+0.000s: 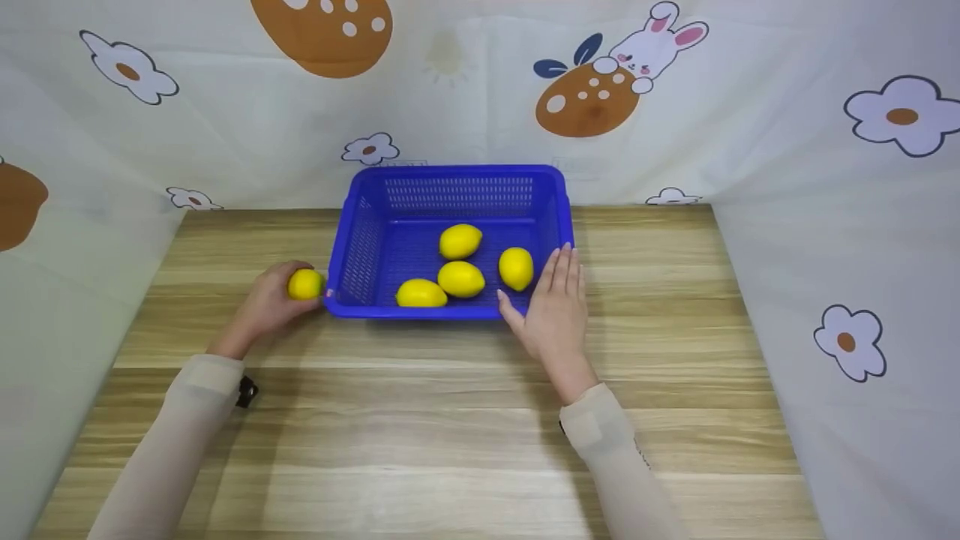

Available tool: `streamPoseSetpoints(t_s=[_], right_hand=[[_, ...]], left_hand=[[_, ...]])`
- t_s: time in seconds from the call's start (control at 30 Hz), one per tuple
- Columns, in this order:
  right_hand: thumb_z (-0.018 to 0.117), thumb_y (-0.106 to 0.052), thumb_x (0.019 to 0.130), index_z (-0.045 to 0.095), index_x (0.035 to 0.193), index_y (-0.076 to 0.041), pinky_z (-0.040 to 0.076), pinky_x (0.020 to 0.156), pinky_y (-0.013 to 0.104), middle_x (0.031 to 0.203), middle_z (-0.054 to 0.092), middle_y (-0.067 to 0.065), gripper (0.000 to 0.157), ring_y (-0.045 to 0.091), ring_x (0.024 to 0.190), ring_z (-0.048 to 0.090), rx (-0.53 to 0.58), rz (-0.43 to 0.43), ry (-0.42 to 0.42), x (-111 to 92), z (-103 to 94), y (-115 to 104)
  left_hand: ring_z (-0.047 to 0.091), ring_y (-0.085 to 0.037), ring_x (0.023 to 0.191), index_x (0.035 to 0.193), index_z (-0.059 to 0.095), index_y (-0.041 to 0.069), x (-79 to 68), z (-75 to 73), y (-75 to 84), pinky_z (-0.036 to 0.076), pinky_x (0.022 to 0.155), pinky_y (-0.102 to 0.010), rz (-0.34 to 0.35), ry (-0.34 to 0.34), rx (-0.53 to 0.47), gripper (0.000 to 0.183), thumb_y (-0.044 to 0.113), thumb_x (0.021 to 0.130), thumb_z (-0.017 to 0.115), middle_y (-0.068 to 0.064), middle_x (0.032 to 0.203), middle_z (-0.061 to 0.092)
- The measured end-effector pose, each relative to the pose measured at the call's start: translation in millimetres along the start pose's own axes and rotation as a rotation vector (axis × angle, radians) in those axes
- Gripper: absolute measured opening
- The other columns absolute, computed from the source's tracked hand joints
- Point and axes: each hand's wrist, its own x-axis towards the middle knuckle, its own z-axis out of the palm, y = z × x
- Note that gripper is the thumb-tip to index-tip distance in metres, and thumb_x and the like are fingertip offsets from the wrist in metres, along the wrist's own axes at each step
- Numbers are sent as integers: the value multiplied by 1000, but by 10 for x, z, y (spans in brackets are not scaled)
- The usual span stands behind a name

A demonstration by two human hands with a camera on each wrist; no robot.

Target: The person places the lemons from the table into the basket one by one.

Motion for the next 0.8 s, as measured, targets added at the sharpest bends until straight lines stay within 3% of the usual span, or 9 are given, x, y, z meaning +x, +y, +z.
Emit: streamPoseSetpoints(t_s=[0.13, 0.43, 0.8], right_hand=[[48, -58, 104, 15, 158, 20, 13, 130, 60, 168, 8, 40, 100, 52, 159, 12, -1, 3, -9, 1, -7, -5], [49, -57, 104, 14, 158, 20, 11, 130, 59, 168, 7, 40, 101, 52, 159, 11, 4, 0, -11, 2, -4, -4], [52, -56, 103, 18, 157, 21, 13, 130, 58, 167, 13, 41, 101, 53, 157, 17, 5, -10, 17, 10, 4, -3]], left_hand=[[61, -44, 110, 131, 60, -10, 1, -40, 30, 52, 95, -55, -23, 18, 1, 59, 17, 85, 84, -32, 123, 64], [63, -41, 102, 126, 60, -11, -18, -98, 75, 53, 90, -54, -3, 49, 10, 52, 16, 87, 82, -31, 115, 66], [64, -42, 105, 131, 58, -12, -19, -212, 186, 54, 94, -55, 4, 41, -5, 55, 16, 90, 82, -32, 120, 65]])
